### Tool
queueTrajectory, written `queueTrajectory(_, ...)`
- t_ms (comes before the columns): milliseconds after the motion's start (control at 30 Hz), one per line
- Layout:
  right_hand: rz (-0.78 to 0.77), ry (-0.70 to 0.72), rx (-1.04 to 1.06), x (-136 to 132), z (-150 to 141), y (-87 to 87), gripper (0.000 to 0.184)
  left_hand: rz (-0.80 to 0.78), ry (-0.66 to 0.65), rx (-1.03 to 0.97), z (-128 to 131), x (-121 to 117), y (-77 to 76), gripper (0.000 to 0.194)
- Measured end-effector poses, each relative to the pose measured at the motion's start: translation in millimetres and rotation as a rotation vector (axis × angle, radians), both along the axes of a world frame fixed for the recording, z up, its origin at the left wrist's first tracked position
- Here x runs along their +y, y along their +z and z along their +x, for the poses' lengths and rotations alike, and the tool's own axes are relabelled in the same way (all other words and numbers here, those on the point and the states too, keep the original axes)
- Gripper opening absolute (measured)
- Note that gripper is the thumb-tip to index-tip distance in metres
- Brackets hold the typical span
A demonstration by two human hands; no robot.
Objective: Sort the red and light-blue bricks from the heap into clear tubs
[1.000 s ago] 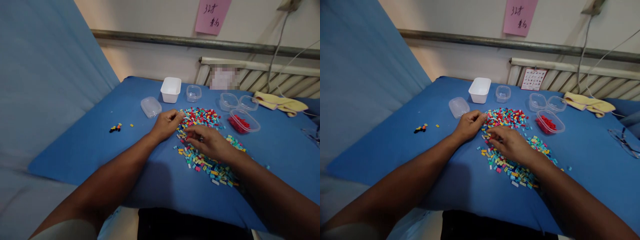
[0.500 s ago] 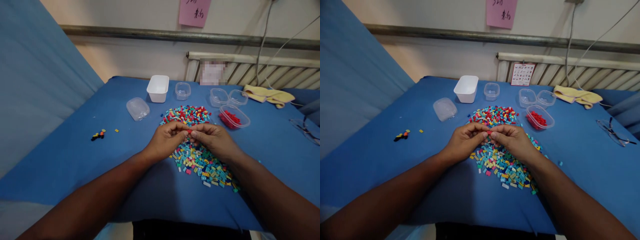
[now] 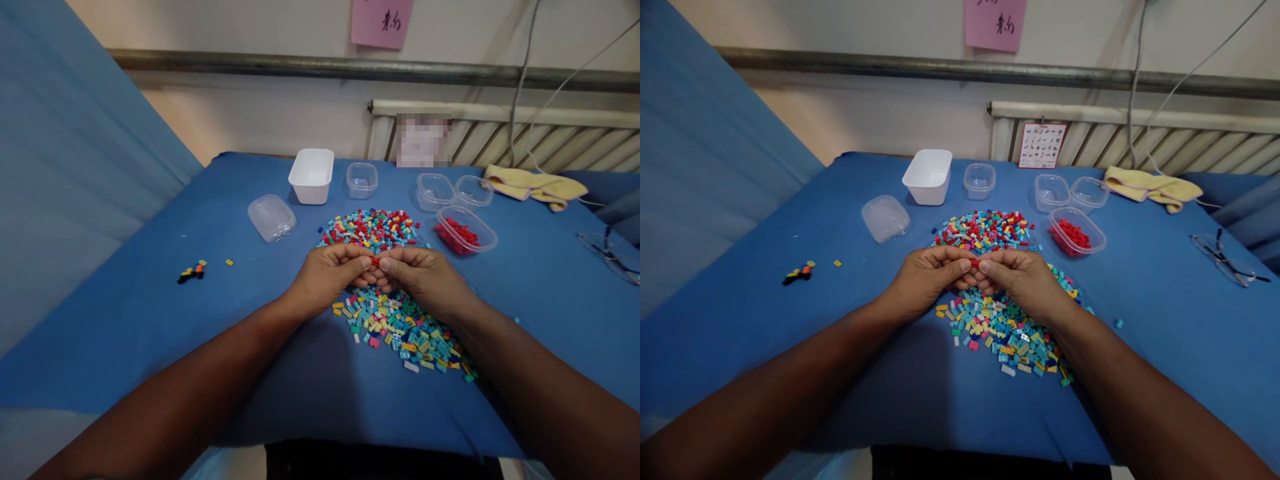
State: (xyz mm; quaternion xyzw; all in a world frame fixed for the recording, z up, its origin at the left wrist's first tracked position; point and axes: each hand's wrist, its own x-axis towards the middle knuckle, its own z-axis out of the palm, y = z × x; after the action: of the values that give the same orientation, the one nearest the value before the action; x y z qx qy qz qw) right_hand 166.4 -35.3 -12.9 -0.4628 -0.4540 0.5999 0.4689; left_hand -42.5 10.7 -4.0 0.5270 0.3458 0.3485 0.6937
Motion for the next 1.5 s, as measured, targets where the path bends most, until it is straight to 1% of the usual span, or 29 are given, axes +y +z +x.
queueTrajectory(200, -0.005, -0.026, -0.015, 0, 1, -2.4, 0.036, -0.019, 0.006, -0.009, -1, 0, -1.7, 0.03)
queueTrajectory(333, 0.057, -0.047, -0.024, 0, -1, -3.5, 0.032, -0.005, 0.005, -0.042, 0, 0, -3.7, 0.033)
queueTrajectory(433, 0.098, -0.055, -0.014, 0, -4, -3.7, 0.03, 0.011, 0.036, -0.039, 1, -2, -3.8, 0.034)
queueTrajectory(633, 0.091, -0.027, -0.041, -1, -6, 1.1, 0.033, 0.081, 0.109, -0.026, 4, -5, -3.2, 0.031)
queueTrajectory(733, 0.083, -0.035, -0.046, -2, -5, 1.6, 0.034, 0.164, 0.088, -0.007, 4, -6, -4.4, 0.024)
queueTrajectory(833, 0.06, -0.056, -0.027, -2, -3, -2.2, 0.034, 0.222, 0.066, 0.014, 4, -8, -3.5, 0.023)
queueTrajectory(967, 0.053, -0.078, 0.0, -3, -1, -6.5, 0.034, 0.217, 0.06, 0.023, 2, -10, -0.5, 0.027)
queueTrajectory(1067, 0.053, -0.062, 0.001, -3, -1, -3.2, 0.032, 0.192, 0.065, 0.013, 2, -9, -1.0, 0.029)
queueTrajectory(1267, 0.041, -0.084, 0.015, -4, -3, 2.8, 0.032, 0.17, 0.081, 0.004, 2, -9, -0.7, 0.033)
queueTrajectory(1367, 0.031, -0.071, 0.019, -4, -2, 2.5, 0.032, 0.2, 0.08, 0.012, 1, -10, 2.5, 0.034)
queueTrajectory(1500, 0.023, -0.013, 0.016, -7, 1, 2.7, 0.031, 0.288, 0.003, -0.025, -1, -11, 5.2, 0.028)
